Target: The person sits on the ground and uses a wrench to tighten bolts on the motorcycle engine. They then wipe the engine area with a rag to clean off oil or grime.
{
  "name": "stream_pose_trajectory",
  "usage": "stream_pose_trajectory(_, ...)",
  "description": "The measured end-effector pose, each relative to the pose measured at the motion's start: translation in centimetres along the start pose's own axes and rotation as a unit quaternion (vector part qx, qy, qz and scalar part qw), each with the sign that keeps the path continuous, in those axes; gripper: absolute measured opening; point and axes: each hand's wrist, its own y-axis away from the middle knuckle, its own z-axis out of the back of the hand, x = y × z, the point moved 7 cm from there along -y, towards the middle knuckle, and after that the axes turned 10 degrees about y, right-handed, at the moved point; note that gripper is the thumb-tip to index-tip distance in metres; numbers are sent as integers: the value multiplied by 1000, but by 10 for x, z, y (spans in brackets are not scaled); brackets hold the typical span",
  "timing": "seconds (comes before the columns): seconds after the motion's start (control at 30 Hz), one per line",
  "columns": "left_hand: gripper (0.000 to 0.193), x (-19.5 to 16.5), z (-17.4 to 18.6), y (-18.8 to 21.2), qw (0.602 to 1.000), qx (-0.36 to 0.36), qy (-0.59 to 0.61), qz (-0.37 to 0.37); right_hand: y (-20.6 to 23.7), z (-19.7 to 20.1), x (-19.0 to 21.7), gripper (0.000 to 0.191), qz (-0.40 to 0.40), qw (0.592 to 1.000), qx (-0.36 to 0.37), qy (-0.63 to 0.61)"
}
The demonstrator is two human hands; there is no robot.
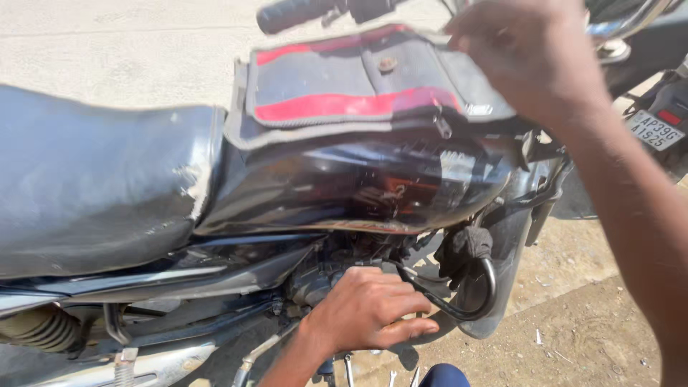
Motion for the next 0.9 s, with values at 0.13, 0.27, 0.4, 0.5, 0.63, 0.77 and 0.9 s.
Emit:
stream_pose_trajectory(0.13,25,-47,88,-11,991,-41,41,118,-32,-48,-60,17,19,995,63,-69)
stream_pose_trajectory(0.27,23,-84,148,17,945,-88,66,308,-39,-108,-83,50,-35,977,176,-113)
stream_pose_trajectory(0.4,22,-132,172,53,862,-38,82,498,-69,-101,-68,43,-86,957,274,-40)
stream_pose_trajectory(0.5,24,-165,184,64,800,-20,116,589,-73,-63,-57,33,-169,947,246,-123)
stream_pose_trajectory(0.63,20,-196,208,32,802,-156,125,564,1,-11,-11,41,-425,615,132,-651)
stream_pose_trajectory(0.77,26,-233,226,-42,844,-250,224,418,52,106,64,48,-423,465,65,-776)
stream_pose_trajectory(0.9,33,-282,225,-134,924,-218,232,211,85,186,99,50,-430,417,18,-800)
